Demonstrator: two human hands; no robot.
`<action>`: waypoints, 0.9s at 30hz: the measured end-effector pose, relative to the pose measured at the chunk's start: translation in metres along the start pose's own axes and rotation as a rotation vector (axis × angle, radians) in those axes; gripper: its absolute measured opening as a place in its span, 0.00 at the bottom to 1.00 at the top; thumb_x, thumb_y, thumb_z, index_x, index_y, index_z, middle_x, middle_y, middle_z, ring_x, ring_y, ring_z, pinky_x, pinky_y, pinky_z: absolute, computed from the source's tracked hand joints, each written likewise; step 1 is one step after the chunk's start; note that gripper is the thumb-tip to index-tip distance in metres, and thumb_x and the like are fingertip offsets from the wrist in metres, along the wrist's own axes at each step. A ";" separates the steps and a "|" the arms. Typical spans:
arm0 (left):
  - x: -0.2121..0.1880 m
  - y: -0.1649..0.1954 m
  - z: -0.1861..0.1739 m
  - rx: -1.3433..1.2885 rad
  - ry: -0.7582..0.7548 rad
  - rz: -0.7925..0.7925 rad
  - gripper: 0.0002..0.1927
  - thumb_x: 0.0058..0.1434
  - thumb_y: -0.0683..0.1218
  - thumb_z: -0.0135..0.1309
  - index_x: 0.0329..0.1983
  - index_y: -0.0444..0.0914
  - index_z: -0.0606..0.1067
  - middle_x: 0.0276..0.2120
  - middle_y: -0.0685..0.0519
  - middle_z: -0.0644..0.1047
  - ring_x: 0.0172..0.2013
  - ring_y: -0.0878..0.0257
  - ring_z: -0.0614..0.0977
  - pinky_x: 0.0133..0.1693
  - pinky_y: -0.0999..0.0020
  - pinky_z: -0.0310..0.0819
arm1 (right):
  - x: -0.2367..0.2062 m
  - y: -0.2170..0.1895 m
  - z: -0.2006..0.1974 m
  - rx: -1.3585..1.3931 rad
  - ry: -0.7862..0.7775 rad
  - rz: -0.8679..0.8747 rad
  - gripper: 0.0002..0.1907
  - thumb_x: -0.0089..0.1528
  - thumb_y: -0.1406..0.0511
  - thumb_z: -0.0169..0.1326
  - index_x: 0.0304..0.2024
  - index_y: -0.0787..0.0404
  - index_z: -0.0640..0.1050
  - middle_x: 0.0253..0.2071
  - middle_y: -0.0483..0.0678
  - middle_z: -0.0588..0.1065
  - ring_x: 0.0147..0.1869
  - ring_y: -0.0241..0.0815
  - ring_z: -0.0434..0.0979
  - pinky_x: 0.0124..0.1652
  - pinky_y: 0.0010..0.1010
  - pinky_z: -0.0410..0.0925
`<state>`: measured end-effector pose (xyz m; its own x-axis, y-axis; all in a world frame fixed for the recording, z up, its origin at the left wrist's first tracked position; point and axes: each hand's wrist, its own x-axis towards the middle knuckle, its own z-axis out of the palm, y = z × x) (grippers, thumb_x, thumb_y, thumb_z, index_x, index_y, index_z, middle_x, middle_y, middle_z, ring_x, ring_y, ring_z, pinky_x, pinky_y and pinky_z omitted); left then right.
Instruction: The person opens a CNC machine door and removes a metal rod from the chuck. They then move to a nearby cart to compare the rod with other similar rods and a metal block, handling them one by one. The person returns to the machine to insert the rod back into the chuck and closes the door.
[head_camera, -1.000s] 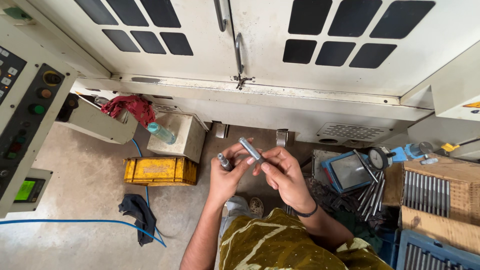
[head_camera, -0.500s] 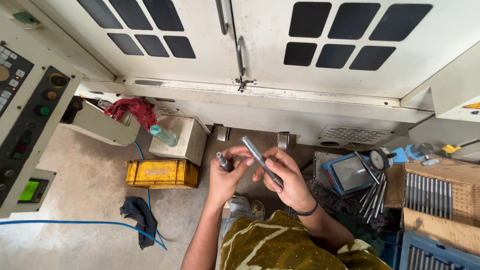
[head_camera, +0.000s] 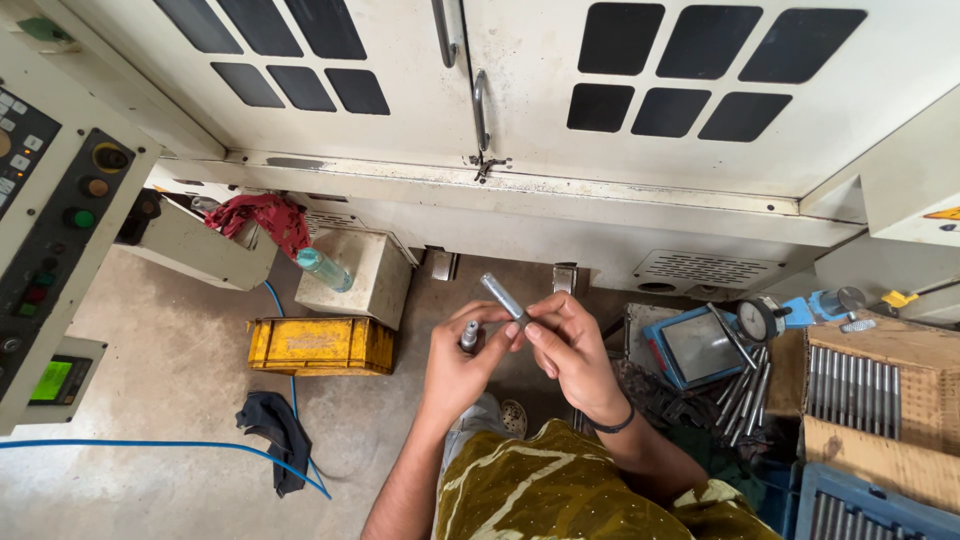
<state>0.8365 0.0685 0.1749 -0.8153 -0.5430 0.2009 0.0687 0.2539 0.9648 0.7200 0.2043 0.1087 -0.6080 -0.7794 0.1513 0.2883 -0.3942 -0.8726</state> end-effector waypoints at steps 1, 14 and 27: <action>0.001 0.001 0.000 0.015 0.012 -0.036 0.07 0.59 0.39 0.61 0.40 0.32 0.82 0.34 0.53 0.82 0.28 0.69 0.74 0.30 0.73 0.64 | -0.001 0.000 -0.001 -0.025 0.000 -0.015 0.07 0.69 0.72 0.51 0.49 0.64 0.70 0.38 0.54 0.80 0.27 0.27 0.70 0.23 0.19 0.59; 0.002 0.015 0.006 0.128 0.105 -0.013 0.08 0.57 0.40 0.64 0.39 0.33 0.82 0.36 0.51 0.83 0.32 0.65 0.80 0.32 0.71 0.69 | -0.005 0.009 0.022 -0.408 0.190 -0.377 0.12 0.64 0.77 0.58 0.48 0.66 0.71 0.45 0.49 0.77 0.47 0.31 0.78 0.43 0.21 0.71; 0.009 -0.006 0.003 -0.010 0.034 0.014 0.03 0.62 0.39 0.61 0.36 0.34 0.83 0.32 0.55 0.82 0.29 0.71 0.75 0.31 0.76 0.64 | -0.004 0.009 0.004 -0.279 0.135 -0.222 0.11 0.66 0.77 0.57 0.49 0.66 0.72 0.43 0.54 0.81 0.41 0.32 0.78 0.39 0.23 0.69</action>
<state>0.8271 0.0641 0.1708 -0.7943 -0.5664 0.2196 0.0857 0.2533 0.9636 0.7279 0.2016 0.1027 -0.7303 -0.6113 0.3050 -0.0631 -0.3842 -0.9211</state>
